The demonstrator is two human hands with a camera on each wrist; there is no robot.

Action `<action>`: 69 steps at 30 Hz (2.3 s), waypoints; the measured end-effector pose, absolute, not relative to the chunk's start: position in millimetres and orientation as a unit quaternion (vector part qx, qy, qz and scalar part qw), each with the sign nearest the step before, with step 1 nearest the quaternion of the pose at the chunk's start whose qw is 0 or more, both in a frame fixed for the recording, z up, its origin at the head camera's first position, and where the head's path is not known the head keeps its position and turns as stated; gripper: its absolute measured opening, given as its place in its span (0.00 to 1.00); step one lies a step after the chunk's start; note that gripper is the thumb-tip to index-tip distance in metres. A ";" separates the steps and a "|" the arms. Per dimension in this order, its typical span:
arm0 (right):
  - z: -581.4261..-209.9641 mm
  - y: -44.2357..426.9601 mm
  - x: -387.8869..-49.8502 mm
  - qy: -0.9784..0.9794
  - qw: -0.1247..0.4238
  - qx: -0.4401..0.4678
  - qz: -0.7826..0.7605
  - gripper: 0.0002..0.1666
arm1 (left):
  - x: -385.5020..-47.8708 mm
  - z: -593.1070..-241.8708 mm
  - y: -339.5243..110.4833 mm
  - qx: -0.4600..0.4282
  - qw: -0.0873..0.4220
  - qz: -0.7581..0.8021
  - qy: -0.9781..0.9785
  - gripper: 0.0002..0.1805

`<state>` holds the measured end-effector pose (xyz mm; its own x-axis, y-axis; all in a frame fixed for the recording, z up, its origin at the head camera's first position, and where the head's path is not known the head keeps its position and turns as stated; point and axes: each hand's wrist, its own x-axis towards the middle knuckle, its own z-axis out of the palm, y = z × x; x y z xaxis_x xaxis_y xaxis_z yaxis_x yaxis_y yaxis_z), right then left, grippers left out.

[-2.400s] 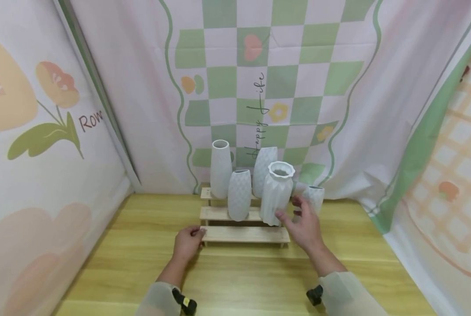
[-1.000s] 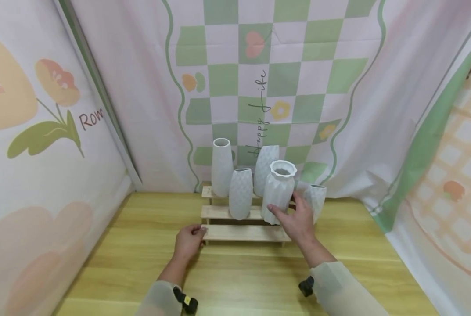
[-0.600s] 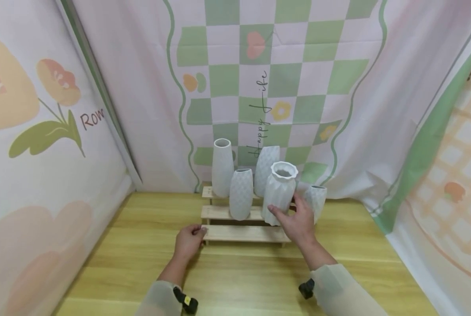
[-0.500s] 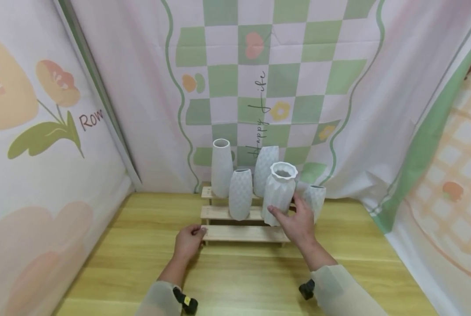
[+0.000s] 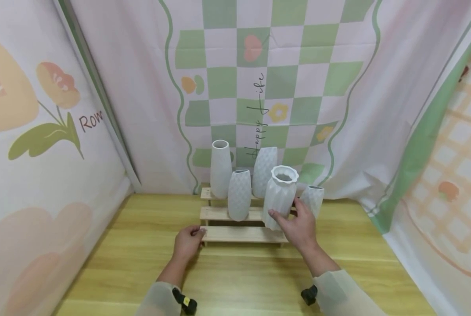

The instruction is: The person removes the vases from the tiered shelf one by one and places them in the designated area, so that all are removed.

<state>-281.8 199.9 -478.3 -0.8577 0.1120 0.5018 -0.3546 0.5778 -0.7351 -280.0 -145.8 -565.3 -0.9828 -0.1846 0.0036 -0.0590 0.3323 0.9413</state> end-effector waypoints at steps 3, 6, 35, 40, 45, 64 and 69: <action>-479.0 201.1 -278.3 -0.847 0.254 0.067 0.463 0.44 | -279.6 -565.5 -145.3 0.075 0.053 -0.575 -0.813 0.21; -478.9 201.7 -274.7 -0.844 0.252 0.066 0.469 0.45 | -279.0 -564.7 -145.1 0.077 0.053 -0.576 -0.812 0.21; -485.2 215.4 -248.3 -0.826 0.271 0.076 0.488 0.45 | -276.9 -562.9 -145.2 0.074 0.053 -0.569 -0.817 0.22; -486.1 218.0 -244.4 -0.830 0.266 0.069 0.485 0.45 | -276.9 -562.9 -145.0 0.074 0.055 -0.569 -0.817 0.22; -487.9 222.0 -240.8 -0.834 0.260 0.060 0.483 0.45 | -276.7 -563.2 -144.9 0.069 0.058 -0.569 -0.817 0.22; -498.1 240.8 -234.6 -0.840 0.259 0.033 0.476 0.48 | -276.3 -563.5 -145.5 0.073 0.053 -0.569 -0.817 0.22; -500.2 246.0 -234.6 -0.844 0.262 0.020 0.468 0.49 | -276.6 -563.6 -145.9 0.075 0.055 -0.571 -0.816 0.23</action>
<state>-234.6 246.0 -500.2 -0.8623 0.2104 0.4606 -0.2789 0.5619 -0.7788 -276.6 -145.9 -563.6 -0.9827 -0.1851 0.0034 -0.0600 0.3363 0.9398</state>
